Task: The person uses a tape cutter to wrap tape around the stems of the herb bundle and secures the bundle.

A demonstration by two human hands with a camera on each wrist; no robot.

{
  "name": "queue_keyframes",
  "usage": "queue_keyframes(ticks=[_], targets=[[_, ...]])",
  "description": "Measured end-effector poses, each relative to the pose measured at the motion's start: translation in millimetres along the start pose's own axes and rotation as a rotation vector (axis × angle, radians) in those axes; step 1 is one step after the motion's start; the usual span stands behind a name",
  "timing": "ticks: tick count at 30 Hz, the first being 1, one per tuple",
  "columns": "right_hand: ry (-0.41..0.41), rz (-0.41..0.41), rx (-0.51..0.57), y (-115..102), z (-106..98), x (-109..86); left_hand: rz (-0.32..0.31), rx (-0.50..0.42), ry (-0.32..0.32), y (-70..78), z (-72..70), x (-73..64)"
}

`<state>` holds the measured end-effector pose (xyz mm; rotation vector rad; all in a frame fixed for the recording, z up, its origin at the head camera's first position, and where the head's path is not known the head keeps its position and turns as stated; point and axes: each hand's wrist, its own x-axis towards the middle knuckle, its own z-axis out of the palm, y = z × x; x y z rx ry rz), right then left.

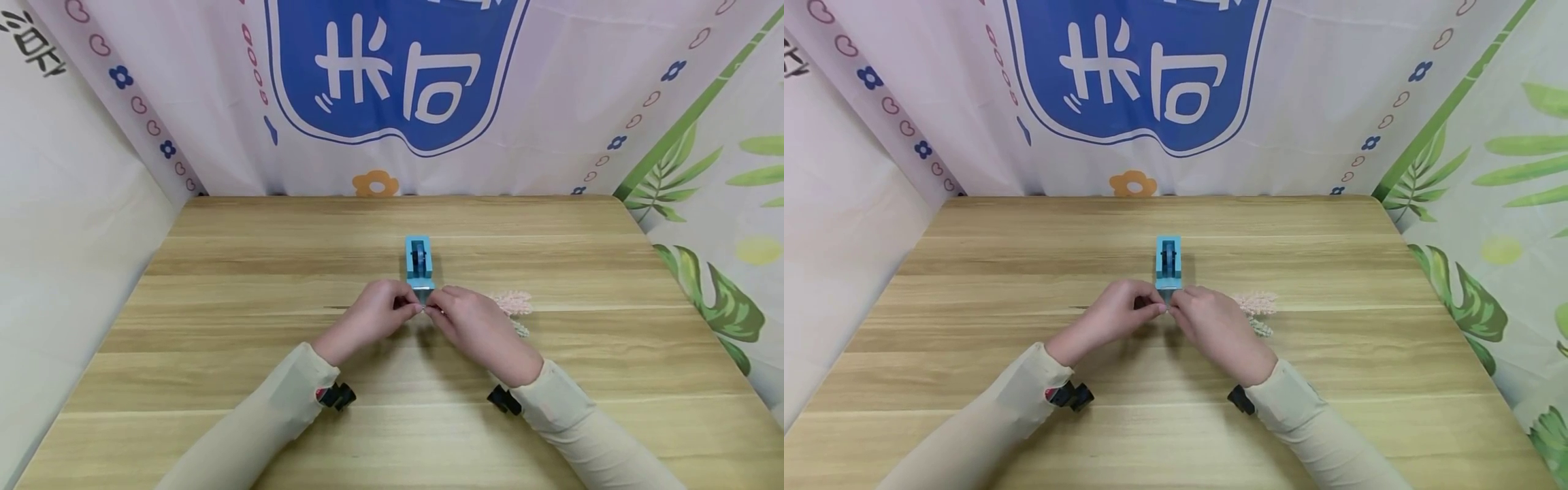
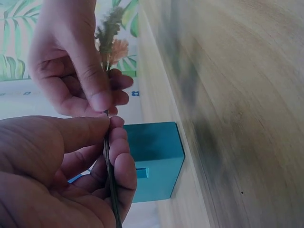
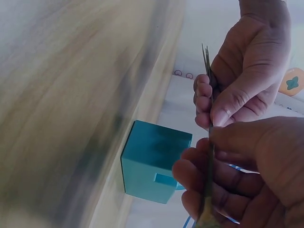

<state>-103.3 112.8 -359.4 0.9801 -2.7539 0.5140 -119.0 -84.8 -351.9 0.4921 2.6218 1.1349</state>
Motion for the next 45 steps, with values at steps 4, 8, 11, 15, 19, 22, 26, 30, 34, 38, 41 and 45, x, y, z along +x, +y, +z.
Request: queue_keyframes(ticks=[4, 8, 11, 15, 19, 22, 26, 30, 34, 38, 41, 45], targets=[[-0.017, -0.001, 0.0, -0.7, -1.2, 0.7, 0.005, 0.006, 0.007, 0.1, 0.0, -0.2], [-0.019, -0.017, -0.012, -0.1, -1.3, 1.1, 0.003, -0.002, 0.009, 0.5, 0.5, -0.4], [-0.012, -0.023, -0.013, 0.5, -0.5, 2.0, -0.005, -0.005, 0.012, 0.9, 0.7, 0.0], [0.001, -0.027, -0.021, 0.9, -0.3, 3.2, -0.017, -0.009, 0.014, 0.9, 1.1, 0.5], [0.009, -0.025, -0.028, 1.1, -0.6, 4.0, -0.006, -0.003, 0.014, 0.6, 1.4, 0.2], [0.011, -0.017, -0.018, 1.7, -0.1, 4.1, 0.01, 0.008, 0.008, 1.0, 1.3, 0.2], [0.008, -0.007, -0.004, 2.5, 0.6, 3.7, 0.013, 0.019, 0.004, 2.1, 1.3, 0.8], [0.007, 0.002, -0.006, 2.0, 0.6, 3.6, 0.016, 0.028, 0.015, 3.4, 1.5, 1.2], [0.008, 0.012, -0.005, 1.6, 0.6, 4.4, 0.01, 0.037, 0.031, 4.4, 2.0, 2.8], [0.003, 0.01, -0.002, 1.4, 0.1, 5.0, 0.005, 0.041, 0.045, 4.2, 3.0, 3.8], [-0.006, 0.002, -0.009, 2.0, 0.1, 5.3, 0.003, 0.039, 0.049, 4.1, 3.5, 4.3], [-0.023, -0.014, -0.023, 2.9, 0.1, 5.3, 0.004, 0.04, 0.055, 3.7, 4.2, 4.9]])
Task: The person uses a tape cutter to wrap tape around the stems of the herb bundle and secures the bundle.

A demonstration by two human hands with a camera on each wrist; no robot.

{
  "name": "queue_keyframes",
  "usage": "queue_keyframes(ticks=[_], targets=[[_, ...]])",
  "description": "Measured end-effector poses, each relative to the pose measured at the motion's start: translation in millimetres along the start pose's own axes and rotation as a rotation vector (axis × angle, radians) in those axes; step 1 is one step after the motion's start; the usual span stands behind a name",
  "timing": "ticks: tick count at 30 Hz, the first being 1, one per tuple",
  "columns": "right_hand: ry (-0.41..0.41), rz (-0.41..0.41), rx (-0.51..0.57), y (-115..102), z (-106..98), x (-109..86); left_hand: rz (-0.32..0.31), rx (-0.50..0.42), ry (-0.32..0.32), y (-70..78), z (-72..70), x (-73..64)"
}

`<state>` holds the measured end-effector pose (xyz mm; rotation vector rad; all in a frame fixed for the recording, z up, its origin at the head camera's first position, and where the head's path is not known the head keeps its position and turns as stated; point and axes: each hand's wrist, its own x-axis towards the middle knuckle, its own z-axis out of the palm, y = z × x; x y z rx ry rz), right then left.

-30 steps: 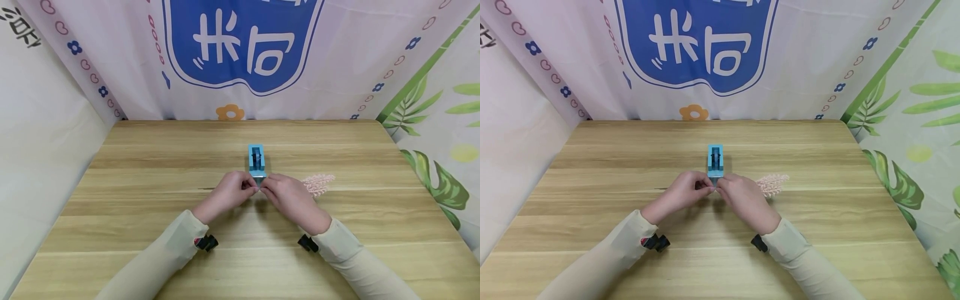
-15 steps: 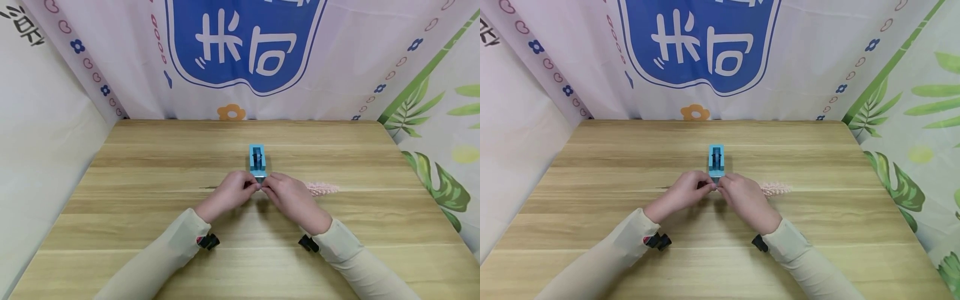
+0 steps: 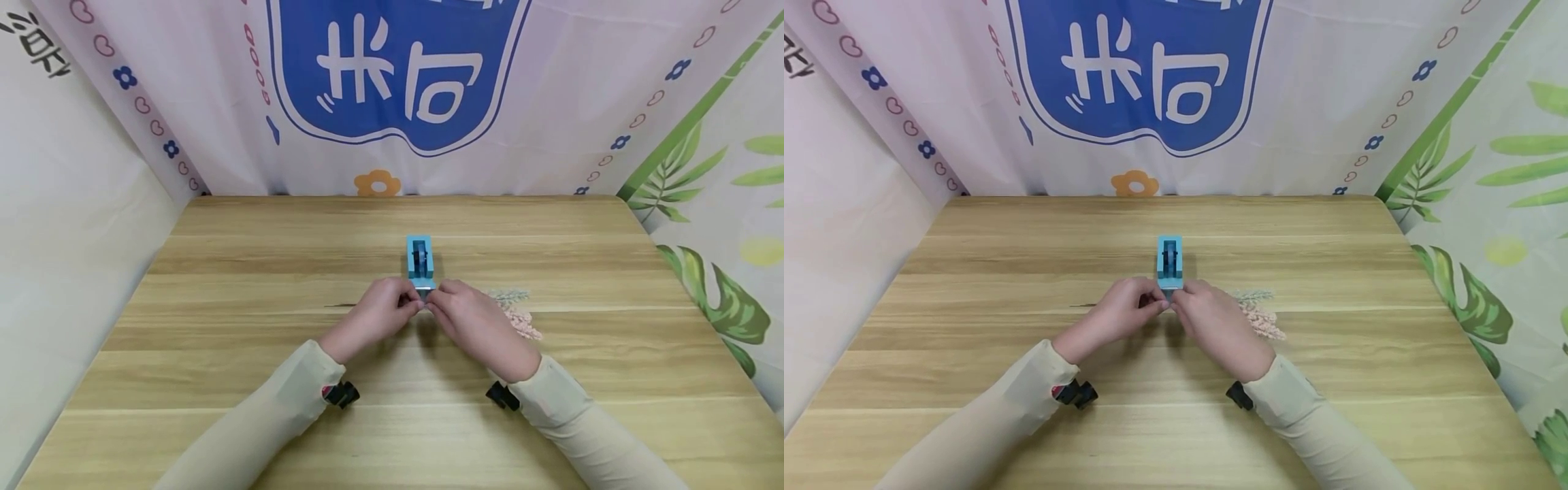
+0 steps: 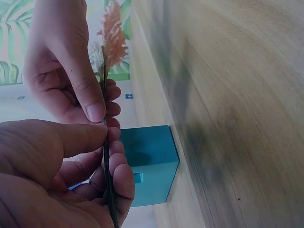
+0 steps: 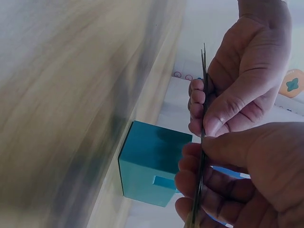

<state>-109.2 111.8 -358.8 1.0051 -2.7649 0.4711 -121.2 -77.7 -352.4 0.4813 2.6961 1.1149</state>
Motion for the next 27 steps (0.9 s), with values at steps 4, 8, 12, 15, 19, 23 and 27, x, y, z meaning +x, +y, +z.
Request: queue_keyframes(ticks=[4, 8, 12, 15, 19, 23, 27], targets=[[0.003, -0.019, -0.006, 1.0, 0.2, 1.0, -0.004, -0.004, 0.001, -0.6, 0.3, 0.1], [0.013, -0.027, -0.002, 1.9, 1.5, 2.7, -0.021, -0.008, 0.0, -0.4, 0.4, -0.3], [0.023, -0.017, 0.009, 2.6, 3.2, 3.6, -0.034, -0.016, 0.002, -0.9, 0.2, 0.0], [0.034, -0.004, 0.014, 2.9, 4.5, 4.0, -0.034, -0.014, 0.005, -1.4, 0.0, 0.3], [0.041, 0.012, 0.025, 2.9, 5.6, 4.5, -0.033, -0.001, 0.007, -1.5, -0.9, 0.2], [0.041, 0.016, 0.046, 3.0, 5.5, 4.6, -0.035, 0.006, 0.003, -1.1, -1.9, -0.2], [0.035, 0.015, 0.068, 2.9, 4.6, 4.9, -0.046, 0.007, -0.001, -0.5, -2.5, -0.4]])
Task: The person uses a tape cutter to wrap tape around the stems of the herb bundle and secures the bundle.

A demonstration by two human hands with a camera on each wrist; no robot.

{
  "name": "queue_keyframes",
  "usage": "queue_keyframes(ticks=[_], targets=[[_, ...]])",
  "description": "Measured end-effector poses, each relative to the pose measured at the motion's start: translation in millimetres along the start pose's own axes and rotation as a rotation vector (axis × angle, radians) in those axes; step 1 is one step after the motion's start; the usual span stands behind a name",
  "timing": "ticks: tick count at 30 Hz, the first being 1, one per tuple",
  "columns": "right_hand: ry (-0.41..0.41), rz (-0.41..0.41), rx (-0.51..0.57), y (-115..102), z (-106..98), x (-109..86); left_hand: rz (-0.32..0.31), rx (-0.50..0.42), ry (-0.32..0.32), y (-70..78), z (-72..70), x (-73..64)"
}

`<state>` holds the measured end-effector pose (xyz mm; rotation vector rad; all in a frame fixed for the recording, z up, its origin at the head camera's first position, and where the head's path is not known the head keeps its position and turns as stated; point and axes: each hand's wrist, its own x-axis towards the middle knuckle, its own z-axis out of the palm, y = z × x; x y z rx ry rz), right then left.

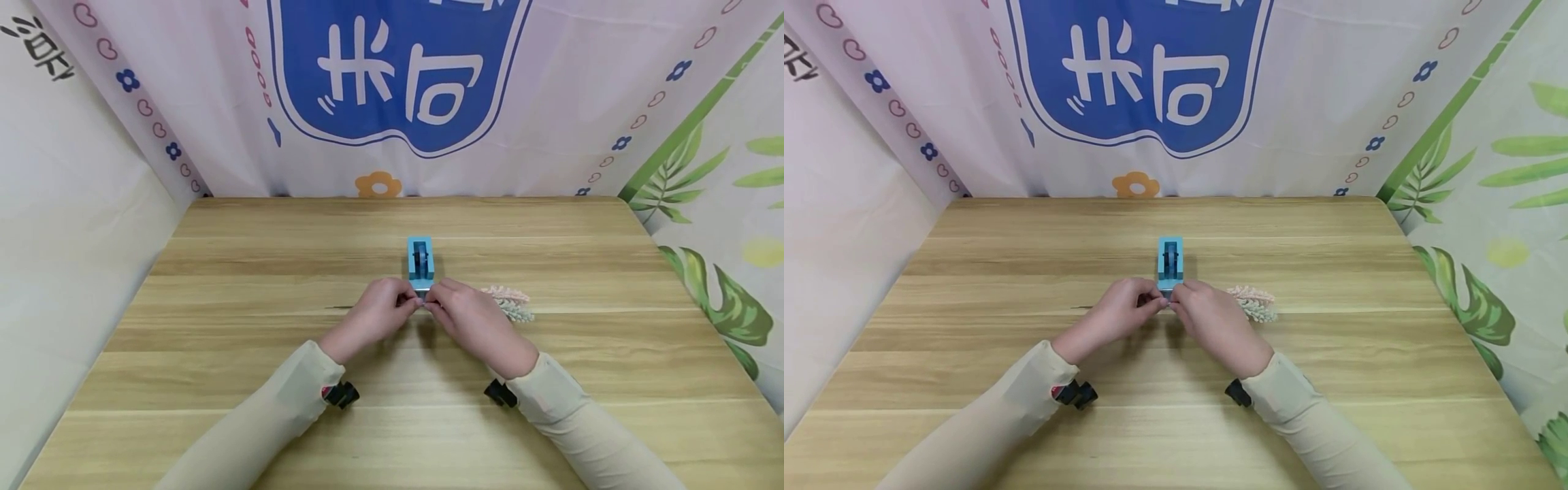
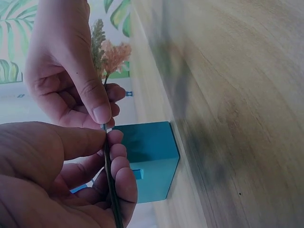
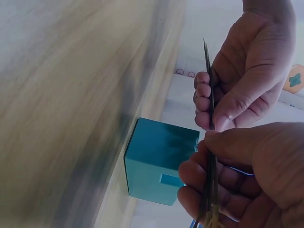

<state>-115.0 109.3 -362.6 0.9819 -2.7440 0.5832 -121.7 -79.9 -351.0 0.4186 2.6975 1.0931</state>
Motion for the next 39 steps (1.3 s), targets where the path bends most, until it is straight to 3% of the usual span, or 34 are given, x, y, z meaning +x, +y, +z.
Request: queue_keyframes(ticks=[9, 14, 18, 24, 29, 39], targets=[[-0.049, 0.034, 0.004, -0.7, -0.6, 1.7, -0.023, -0.005, 0.002, 0.7, 0.2, 1.0], [-0.019, 0.024, -0.026, -0.1, -0.2, 3.2, -0.028, -0.01, 0.014, 1.2, 0.4, 1.1], [-0.013, 0.027, -0.026, 0.5, 0.3, 4.1, -0.022, -0.013, 0.024, 0.4, 1.0, 1.8], [-0.066, 0.051, -0.009, 0.3, 1.5, 4.6, -0.001, 0.0, 0.038, -2.2, 3.4, 2.5], [-0.046, 0.047, -0.017, -0.3, 1.4, 5.0, 0.003, -0.001, 0.04, -3.7, 4.9, 3.2], [-0.012, 0.042, -0.041, 0.1, 2.2, 5.0, 0.003, -0.004, -0.011, -4.3, 4.0, 2.6]])
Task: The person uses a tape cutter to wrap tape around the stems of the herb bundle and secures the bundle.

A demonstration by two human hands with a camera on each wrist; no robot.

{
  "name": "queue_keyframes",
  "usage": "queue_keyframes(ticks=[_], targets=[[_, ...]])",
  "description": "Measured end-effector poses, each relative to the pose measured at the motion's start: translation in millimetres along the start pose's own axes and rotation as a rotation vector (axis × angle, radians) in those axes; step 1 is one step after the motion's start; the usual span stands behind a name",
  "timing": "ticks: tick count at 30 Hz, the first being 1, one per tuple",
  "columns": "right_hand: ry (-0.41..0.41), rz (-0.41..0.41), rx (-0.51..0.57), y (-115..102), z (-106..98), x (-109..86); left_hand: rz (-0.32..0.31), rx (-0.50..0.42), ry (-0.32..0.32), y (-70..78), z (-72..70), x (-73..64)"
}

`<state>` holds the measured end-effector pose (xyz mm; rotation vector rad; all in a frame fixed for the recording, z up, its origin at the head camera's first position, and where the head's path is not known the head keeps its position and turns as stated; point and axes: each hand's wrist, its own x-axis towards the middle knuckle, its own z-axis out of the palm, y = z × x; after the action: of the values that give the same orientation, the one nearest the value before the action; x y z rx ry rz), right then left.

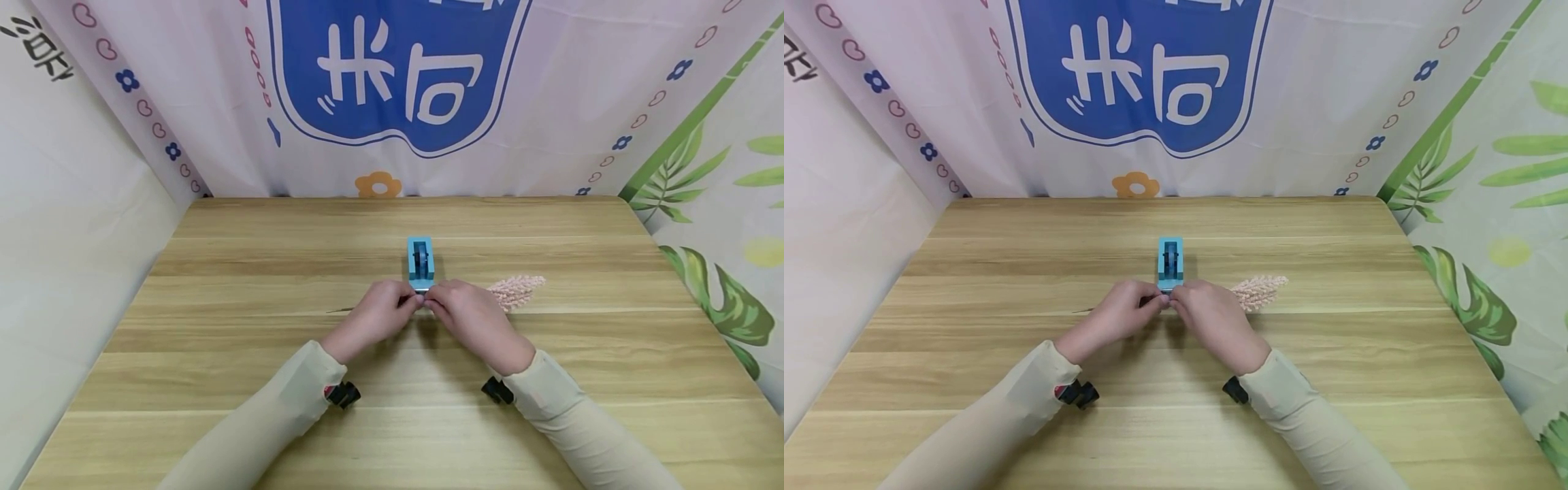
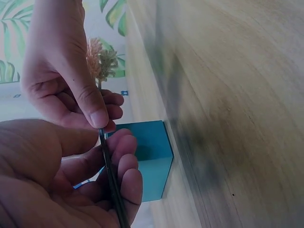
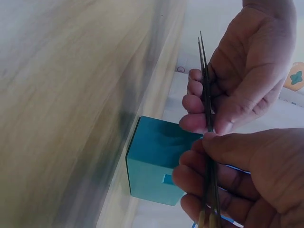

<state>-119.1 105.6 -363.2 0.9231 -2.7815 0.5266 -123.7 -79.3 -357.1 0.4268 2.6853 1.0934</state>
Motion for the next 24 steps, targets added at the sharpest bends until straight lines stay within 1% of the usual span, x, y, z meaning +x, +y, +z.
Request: queue_keyframes(ticks=[4, 11, 15, 19, 24], targets=[[0.009, -0.01, -0.002, 0.3, 0.1, 0.1, -0.009, -0.002, -0.004, 1.2, -0.3, 0.7], [-0.015, -0.003, -0.009, 1.3, 0.9, 0.0, -0.029, 0.013, 0.021, 2.2, 0.5, 2.1], [-0.015, -0.011, -0.021, 2.0, 2.0, -0.2, -0.039, 0.014, 0.025, 1.8, 1.2, 2.3], [-0.002, -0.021, -0.015, 3.4, 3.3, 0.1, -0.045, 0.013, 0.026, 0.8, 1.8, 3.1], [0.027, -0.049, -0.016, 5.4, 4.0, 1.2, -0.035, 0.014, 0.035, 1.0, 0.6, 3.5]])
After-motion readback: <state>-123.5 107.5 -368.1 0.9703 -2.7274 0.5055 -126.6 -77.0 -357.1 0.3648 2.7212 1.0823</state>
